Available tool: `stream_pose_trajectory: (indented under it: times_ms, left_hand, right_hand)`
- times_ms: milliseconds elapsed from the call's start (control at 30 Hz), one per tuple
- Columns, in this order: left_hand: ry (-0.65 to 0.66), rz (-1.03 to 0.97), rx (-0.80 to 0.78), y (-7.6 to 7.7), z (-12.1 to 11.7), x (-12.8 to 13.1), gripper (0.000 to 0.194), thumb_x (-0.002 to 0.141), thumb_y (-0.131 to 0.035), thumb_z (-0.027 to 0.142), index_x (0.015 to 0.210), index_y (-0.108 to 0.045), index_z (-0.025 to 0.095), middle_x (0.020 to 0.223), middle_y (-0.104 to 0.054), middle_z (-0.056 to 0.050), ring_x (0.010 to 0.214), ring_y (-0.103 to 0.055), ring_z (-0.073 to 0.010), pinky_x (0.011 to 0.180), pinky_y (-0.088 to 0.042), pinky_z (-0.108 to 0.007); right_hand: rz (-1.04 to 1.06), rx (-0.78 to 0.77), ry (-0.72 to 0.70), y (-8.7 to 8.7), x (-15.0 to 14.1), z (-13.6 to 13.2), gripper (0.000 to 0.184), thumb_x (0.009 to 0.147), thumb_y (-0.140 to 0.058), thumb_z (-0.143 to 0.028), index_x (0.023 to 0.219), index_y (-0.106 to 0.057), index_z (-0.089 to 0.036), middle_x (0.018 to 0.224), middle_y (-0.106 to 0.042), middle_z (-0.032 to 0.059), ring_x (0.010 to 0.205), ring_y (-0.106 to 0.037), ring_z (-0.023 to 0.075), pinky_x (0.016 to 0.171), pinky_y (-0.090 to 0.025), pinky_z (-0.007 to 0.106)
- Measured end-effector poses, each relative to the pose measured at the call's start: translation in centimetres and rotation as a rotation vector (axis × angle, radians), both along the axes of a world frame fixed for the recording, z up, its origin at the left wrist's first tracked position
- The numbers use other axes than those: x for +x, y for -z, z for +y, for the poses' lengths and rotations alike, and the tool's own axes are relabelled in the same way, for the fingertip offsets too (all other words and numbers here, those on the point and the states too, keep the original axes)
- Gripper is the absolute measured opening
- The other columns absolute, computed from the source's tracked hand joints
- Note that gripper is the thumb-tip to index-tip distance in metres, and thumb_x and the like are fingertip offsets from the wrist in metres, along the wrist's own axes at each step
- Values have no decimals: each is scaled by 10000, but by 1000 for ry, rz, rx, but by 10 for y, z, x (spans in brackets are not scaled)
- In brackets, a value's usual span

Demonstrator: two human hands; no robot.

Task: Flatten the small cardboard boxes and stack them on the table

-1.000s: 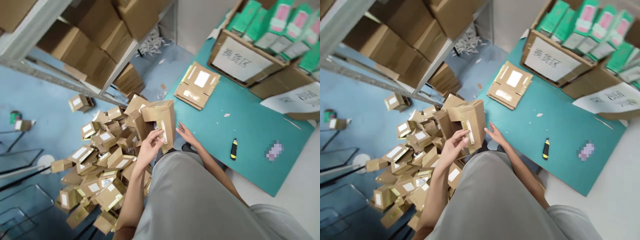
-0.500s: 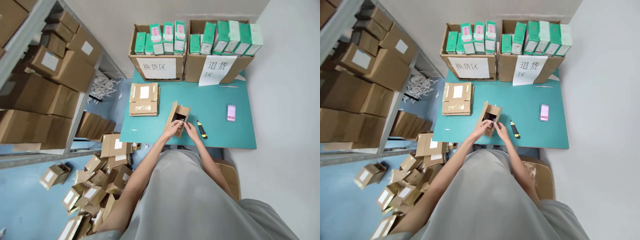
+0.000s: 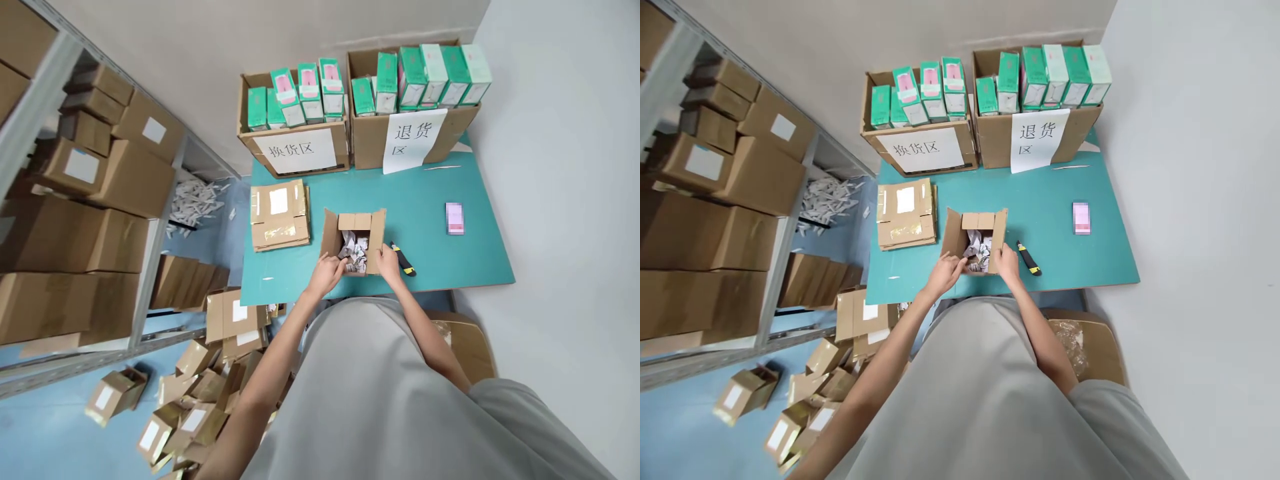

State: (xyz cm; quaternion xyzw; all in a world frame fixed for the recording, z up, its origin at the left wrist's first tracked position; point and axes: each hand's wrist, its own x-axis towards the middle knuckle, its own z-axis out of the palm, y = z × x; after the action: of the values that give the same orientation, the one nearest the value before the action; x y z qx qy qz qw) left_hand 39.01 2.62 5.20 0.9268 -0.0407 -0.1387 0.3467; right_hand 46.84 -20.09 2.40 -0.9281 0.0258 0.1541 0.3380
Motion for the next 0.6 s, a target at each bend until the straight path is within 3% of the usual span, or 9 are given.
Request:
stream_pose_trajectory:
  times_ms: [100,167,200,300,400,500,600]
  left_hand:
    - [81,96,-40,6,3,-7,323,1038,-620,384,811,-771,211,1045,-764,-135,1064,-691,-297,1182,-470,-491]
    - [78,108,12,13,-2,-7,115,955,-707,279,972,-789,200,1161,-732,-157,1138,-672,-328,1122,-509,-480]
    - [67,98,48,16,-6,-6,154,930,-710,217,1064,-782,192,1206,-713,-166,1171,-662,-339,1139,-500,-489]
    - [64,49,145,26,-19,1,326,904,-662,81,1206,-744,175,1245,-694,-176,1235,-645,-350,1295,-345,-550]
    - [89,77,122,34,-24,8,301,905,-738,145,1200,-747,205,1222,-705,-149,1289,-627,-370,1361,-184,-616]
    - [-29,119,-56,44,-20,16,575,917,-825,381,1438,-657,206,1459,-619,-193,1453,-535,-415,1337,-249,-633]
    - [-190,88,-161,56,-18,29,1052,851,-900,433,1705,-363,136,1723,-316,-303,1639,-296,-479,1314,-314,-603]
  right_hand:
    - [-9,36,-19,0,4,-6,245,1012,-435,-228,961,-674,-215,856,-762,120,815,-683,283,763,-474,318]
    - [-7,41,-63,-1,7,-6,250,1021,-424,-247,972,-668,-220,900,-774,127,835,-688,288,774,-480,325]
    - [-6,41,-86,-1,8,-5,252,1026,-422,-258,981,-667,-219,939,-783,136,856,-695,291,786,-484,329]
    - [-2,54,-134,-6,11,-1,253,1034,-426,-280,1022,-669,-211,1024,-796,154,920,-716,302,823,-497,339]
    - [2,93,-163,-13,11,0,253,1051,-439,-315,1030,-672,-218,940,-783,119,895,-716,295,828,-503,335]
    - [-5,143,-217,-24,10,-1,264,1077,-441,-368,1011,-661,-238,833,-738,68,808,-690,273,794,-495,325]
    - [6,186,-314,-39,7,1,267,1091,-443,-395,943,-619,-260,738,-668,24,694,-630,246,728,-464,321]
